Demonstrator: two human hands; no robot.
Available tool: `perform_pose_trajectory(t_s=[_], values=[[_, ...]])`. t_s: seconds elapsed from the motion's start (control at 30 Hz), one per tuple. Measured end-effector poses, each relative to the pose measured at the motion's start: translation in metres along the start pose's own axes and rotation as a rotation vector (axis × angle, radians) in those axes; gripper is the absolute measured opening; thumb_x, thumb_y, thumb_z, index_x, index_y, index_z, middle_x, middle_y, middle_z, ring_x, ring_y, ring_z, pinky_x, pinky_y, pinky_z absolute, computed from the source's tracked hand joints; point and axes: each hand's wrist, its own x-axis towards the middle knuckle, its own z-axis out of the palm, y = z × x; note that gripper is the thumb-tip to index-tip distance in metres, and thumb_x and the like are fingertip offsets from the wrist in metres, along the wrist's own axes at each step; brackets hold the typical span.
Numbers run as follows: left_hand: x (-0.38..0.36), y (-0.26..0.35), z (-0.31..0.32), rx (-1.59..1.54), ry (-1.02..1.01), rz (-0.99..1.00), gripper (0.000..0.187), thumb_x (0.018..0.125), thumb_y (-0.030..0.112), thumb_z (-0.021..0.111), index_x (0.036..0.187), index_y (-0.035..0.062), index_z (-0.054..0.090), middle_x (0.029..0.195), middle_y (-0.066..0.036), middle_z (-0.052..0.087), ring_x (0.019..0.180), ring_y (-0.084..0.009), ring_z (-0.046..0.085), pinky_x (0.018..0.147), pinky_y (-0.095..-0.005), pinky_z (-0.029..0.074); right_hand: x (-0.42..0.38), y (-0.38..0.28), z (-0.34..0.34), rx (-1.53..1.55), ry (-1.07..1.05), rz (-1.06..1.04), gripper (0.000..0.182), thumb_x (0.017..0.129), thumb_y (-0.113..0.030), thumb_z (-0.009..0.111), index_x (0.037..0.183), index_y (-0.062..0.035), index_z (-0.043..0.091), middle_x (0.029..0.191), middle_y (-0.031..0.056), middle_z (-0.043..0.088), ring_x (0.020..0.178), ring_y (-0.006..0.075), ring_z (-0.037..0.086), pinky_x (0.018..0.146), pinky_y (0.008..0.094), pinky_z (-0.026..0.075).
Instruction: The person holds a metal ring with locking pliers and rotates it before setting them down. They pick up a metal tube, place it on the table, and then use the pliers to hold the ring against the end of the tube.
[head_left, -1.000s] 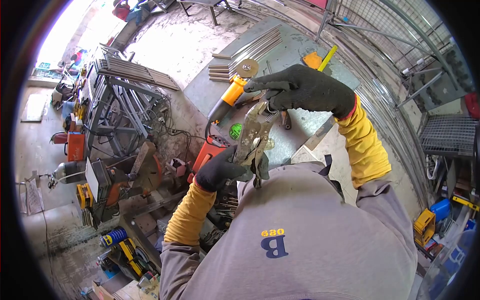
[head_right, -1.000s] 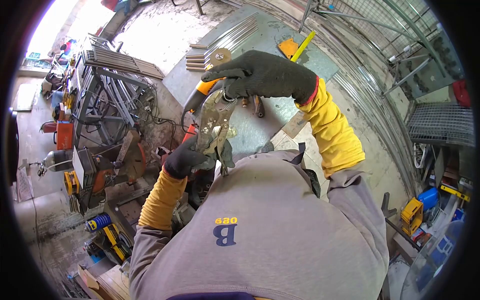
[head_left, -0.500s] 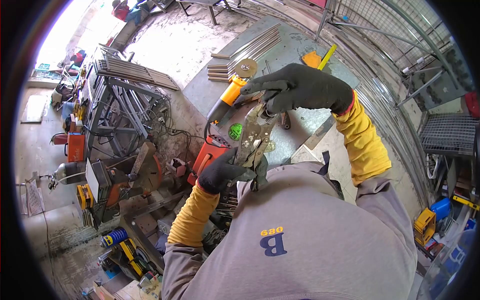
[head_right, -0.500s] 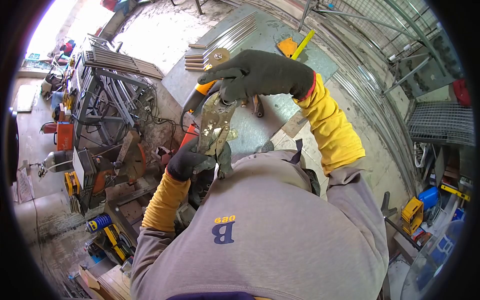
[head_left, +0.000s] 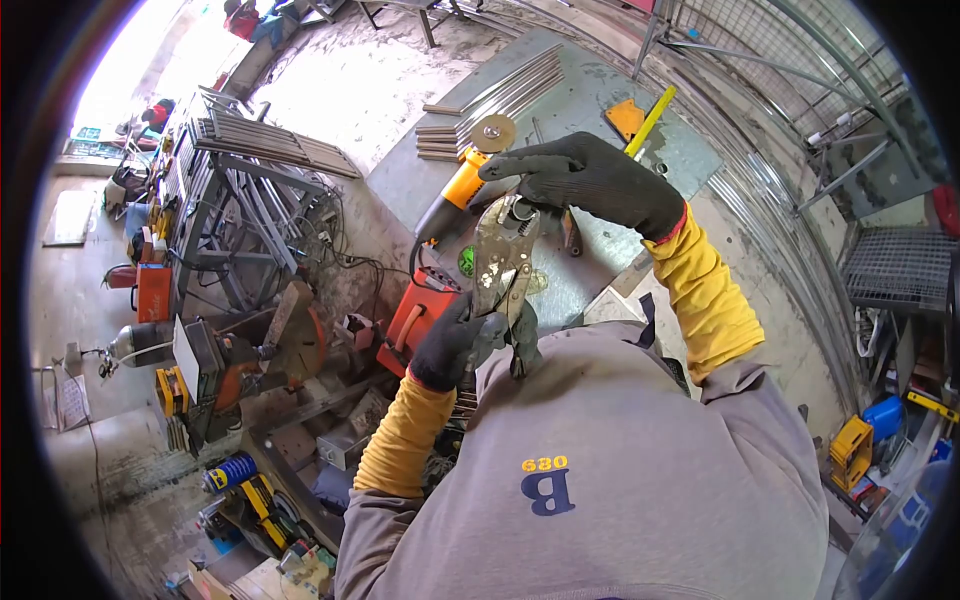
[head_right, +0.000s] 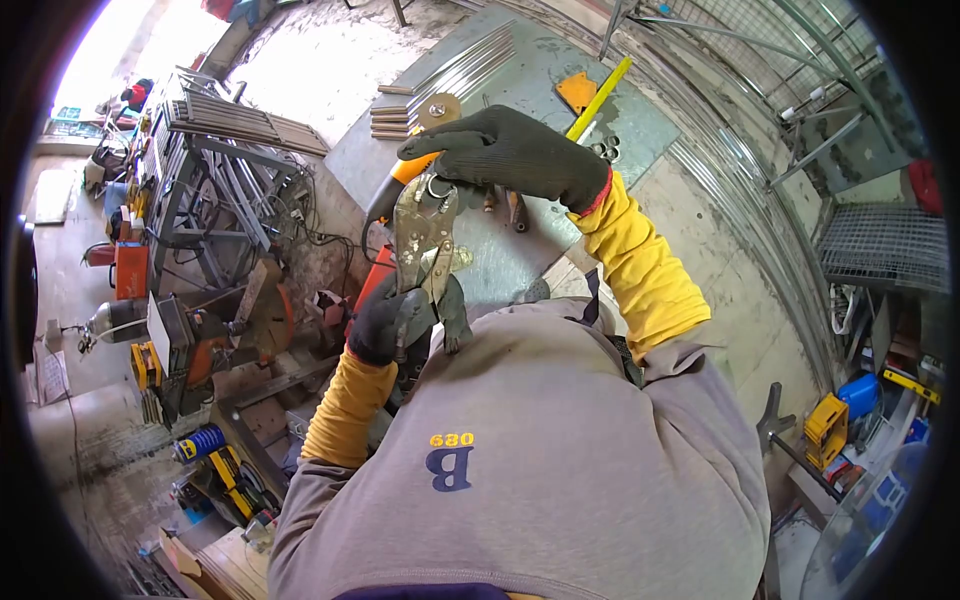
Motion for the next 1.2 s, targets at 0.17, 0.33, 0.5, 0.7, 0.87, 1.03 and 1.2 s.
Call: perform_pose_trajectory(t_s=[0.17, 0.33, 0.5, 0.7, 0.87, 1.03, 1.2], values=[[-0.002, -0.001, 0.002, -0.079, -0.026, -0.003, 0.052, 0.096, 0.036, 0.072, 0.128, -0.0031, 0.060, 0.101, -0.011, 0.069, 0.089, -0.0223, 0.069, 0.079, -0.0382, 0.059, 0.004, 0.006, 0.002, -0.032, 0.014, -0.029, 0.043, 0.104, -0.009, 0.067, 0.147, -0.0022, 0.066, 0.134, 0.0055, 0.075, 0.105, 0.0067, 0.066, 0.092, 0.0243, 0.056], [-0.010, -0.009, 0.004, 0.149, 0.376, -0.014, 0.044, 0.097, 0.029, 0.070, 0.124, -0.0040, 0.060, 0.091, -0.011, 0.068, 0.075, -0.0206, 0.068, 0.068, -0.0348, 0.057, 0.002, 0.007, 0.003, -0.018, 0.004, 0.034, 0.042, 0.106, -0.013, 0.064, 0.145, -0.0019, 0.067, 0.135, 0.0053, 0.075, 0.106, 0.0073, 0.066, 0.095, 0.0256, 0.055], [-0.008, -0.001, 0.002, -0.050, 0.116, -0.028, 0.032, 0.100, 0.024, 0.067, 0.117, -0.0026, 0.063, 0.089, -0.009, 0.068, 0.073, -0.0196, 0.066, 0.070, -0.0339, 0.056, 0.004, 0.025, 0.010, 0.235, 0.013, 0.011, 0.041, 0.106, -0.025, 0.065, 0.141, -0.0040, 0.071, 0.116, 0.0023, 0.075, 0.092, 0.0057, 0.063, 0.084, 0.0248, 0.054], [0.011, -0.004, 0.000, 0.274, 0.236, -0.034, 0.035, 0.105, 0.033, 0.067, 0.116, -0.0006, 0.066, 0.088, -0.006, 0.068, 0.074, -0.0138, 0.063, 0.073, -0.0315, 0.054, 0.007, 0.021, 0.020, 0.154, 0.099, 0.025, 0.039, 0.106, -0.028, 0.067, 0.134, -0.0016, 0.074, 0.122, 0.0060, 0.077, 0.104, 0.0085, 0.067, 0.092, 0.0288, 0.055], [0.032, -0.010, -0.022, 0.727, 0.092, -0.074, 0.033, 0.105, 0.029, 0.071, 0.121, 0.0001, 0.068, 0.095, -0.002, 0.070, 0.085, -0.0090, 0.062, 0.074, -0.0311, 0.053, 0.019, 0.026, 0.053, 0.117, 0.360, -0.138, 0.031, 0.104, -0.022, 0.070, 0.126, -0.0019, 0.078, 0.103, 0.0023, 0.077, 0.088, 0.0057, 0.066, 0.077, 0.0240, 0.053], [0.036, -0.006, 0.014, 0.497, 0.188, -0.077, 0.037, 0.099, 0.018, 0.075, 0.129, -0.0008, 0.067, 0.096, -0.001, 0.070, 0.081, -0.0080, 0.062, 0.071, -0.0291, 0.054, 0.017, 0.028, 0.058, 0.339, 0.524, 0.019, 0.030, 0.103, -0.017, 0.069, 0.128, -0.0029, 0.076, 0.100, 0.0006, 0.073, 0.088, 0.0051, 0.063, 0.078, 0.0227, 0.051], [0.040, -0.006, 0.027, 0.542, 0.385, -0.185, 0.033, 0.096, 0.015, 0.076, 0.123, -0.0024, 0.067, 0.098, -0.003, 0.071, 0.082, -0.0076, 0.064, 0.070, -0.0274, 0.054, 0.010, 0.034, 0.076, 0.388, 0.429, -0.113, 0.038, 0.101, -0.015, 0.068, 0.137, -0.0027, 0.070, 0.115, 0.0022, 0.071, 0.101, 0.0069, 0.063, 0.091, 0.0253, 0.053]])
